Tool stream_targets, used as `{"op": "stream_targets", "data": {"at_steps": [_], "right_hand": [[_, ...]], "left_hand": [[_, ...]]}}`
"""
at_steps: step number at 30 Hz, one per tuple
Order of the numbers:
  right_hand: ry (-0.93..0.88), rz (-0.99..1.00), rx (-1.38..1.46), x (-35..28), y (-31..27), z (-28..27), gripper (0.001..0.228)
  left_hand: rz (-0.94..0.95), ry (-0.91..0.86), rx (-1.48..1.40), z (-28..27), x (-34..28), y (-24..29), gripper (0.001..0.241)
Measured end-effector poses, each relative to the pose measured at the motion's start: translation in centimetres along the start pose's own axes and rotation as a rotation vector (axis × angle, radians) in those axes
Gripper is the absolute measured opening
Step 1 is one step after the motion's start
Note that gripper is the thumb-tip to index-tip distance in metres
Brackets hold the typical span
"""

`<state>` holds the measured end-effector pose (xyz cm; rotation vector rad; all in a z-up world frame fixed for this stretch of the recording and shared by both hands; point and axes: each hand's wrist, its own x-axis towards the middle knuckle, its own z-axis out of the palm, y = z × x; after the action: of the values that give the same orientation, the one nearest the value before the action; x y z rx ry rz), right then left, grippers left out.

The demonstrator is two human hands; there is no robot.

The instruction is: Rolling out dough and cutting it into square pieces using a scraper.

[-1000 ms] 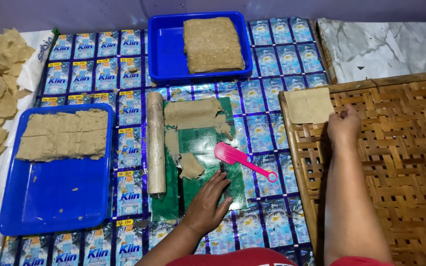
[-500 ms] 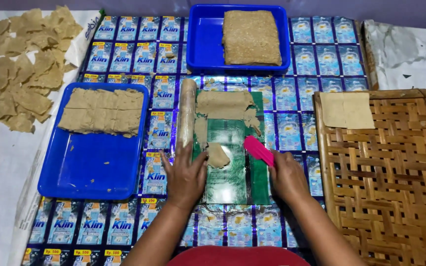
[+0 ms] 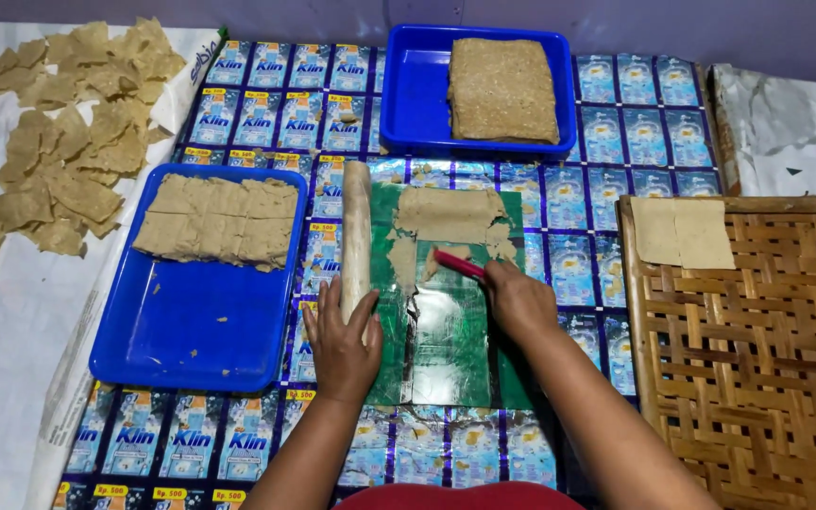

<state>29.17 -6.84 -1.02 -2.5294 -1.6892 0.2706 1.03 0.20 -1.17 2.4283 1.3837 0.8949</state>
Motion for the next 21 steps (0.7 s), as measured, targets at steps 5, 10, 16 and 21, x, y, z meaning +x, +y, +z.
{"op": "stream_targets", "data": {"at_steps": [5,10,16,21], "right_hand": [[-0.133,0.113,-0.022,3.7,0.6,-3.6,0.023],[-0.170,0.146,0.079,4.3,1.1,-8.3,0.027],[-0.131,0.303,0.043,7.5,7.1,-7.5,0.028],[-0.195,0.201,0.153,10.1,5.6,-7.4,0.027]], "left_hand": [[-0.067,-0.284,0.242,-0.2,2.1,1.1,0.040],[0.021,-0.308,0.051,0.5,7.1,2.4,0.043],[0.239,-0.317,-0.137,6.1,14.4,1.0,0.042],[0.145,-0.497,-0.094,10.7,17.9,0.2,0.047]]}}
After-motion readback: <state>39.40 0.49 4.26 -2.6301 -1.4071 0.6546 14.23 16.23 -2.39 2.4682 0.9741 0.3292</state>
